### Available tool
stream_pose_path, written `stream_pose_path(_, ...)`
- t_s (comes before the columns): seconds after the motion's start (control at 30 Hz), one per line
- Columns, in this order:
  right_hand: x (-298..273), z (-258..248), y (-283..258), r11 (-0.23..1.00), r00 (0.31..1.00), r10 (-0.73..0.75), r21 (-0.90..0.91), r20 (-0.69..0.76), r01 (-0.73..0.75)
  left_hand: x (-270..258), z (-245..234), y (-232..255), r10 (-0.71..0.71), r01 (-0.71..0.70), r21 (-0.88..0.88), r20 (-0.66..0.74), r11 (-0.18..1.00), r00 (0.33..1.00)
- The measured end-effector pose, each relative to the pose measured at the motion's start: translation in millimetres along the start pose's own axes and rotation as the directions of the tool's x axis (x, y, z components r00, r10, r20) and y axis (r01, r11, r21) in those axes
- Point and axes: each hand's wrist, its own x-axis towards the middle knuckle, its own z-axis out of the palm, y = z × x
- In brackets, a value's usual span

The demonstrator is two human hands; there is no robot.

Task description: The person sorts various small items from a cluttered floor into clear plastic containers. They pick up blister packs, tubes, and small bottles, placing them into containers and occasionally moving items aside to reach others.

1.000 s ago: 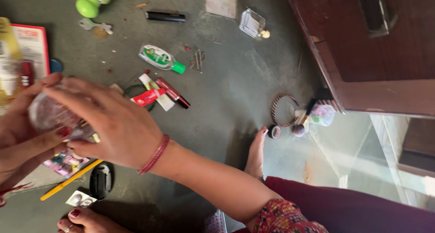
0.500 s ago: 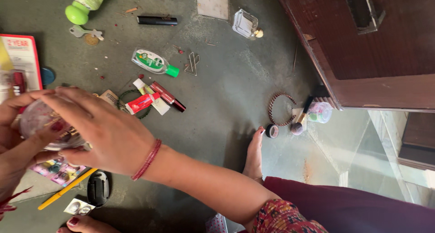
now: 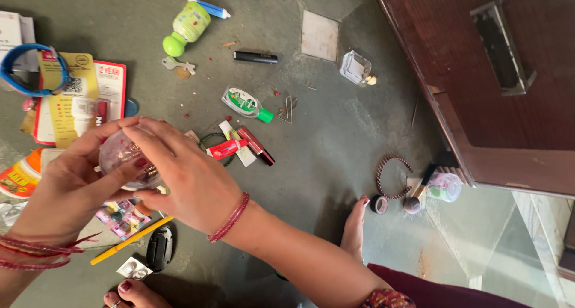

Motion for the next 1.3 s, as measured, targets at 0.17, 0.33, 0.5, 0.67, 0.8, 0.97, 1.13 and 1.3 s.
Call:
stream_pose_path(0.17,2.7,-1.8,2.7,1.0,0.999,-0.004,-0.007,0.036,0.004,7.2,3.0,12.4,-0.006,0.006,-0.027,0.0,1.0,1.0)
stream_pose_path(0.33,6.7,-10.2,5.2,0.99,1.0,-0.019,0.14,-0.002,0.019,8.2,10.7,23.5,-0.051,0.051,-0.007,-0.044,0.999,0.998)
stream_pose_path(0.5,-20.9,-46.6,16.3,0.997,1.0,0.015,0.08,0.014,-0.016,18.2,41.2,35.3,-0.241,0.249,-0.056,0.111,0.967,0.964)
stream_pose_path(0.67,-59.3,-91.3,53.5,0.995,0.982,0.03,0.1,-0.184,-0.011,44.8,94.7,56.3,-0.369,0.315,0.214,0.296,0.924,0.881)
stream_pose_path(0.8,-95.0,-128.8,141.4,0.925,0.671,0.201,-0.087,-0.714,-0.369,88.9,174.4,51.9,-0.465,0.397,0.34,0.148,0.853,0.873)
stream_pose_path(0.97,-205.3,-241.7,277.2,0.238,0.066,-0.25,-0.127,-0.966,-0.963,116.2,278.9,17.6,-0.501,0.478,0.154,0.196,0.865,0.843)
stream_pose_path(1.13,-337.1,-326.1,347.2,-0.367,-0.801,0.366,0.718,-0.473,-0.592,100.4,324.7,5.9,-0.491,0.488,0.095,0.325,0.867,0.808)
stream_pose_path(1.3,-379.1,-372.5,403.6,-0.56,-0.713,0.563,0.441,-0.418,-0.701,97.4,317.3,18.0,-0.333,0.325,0.082,0.337,0.942,0.88)
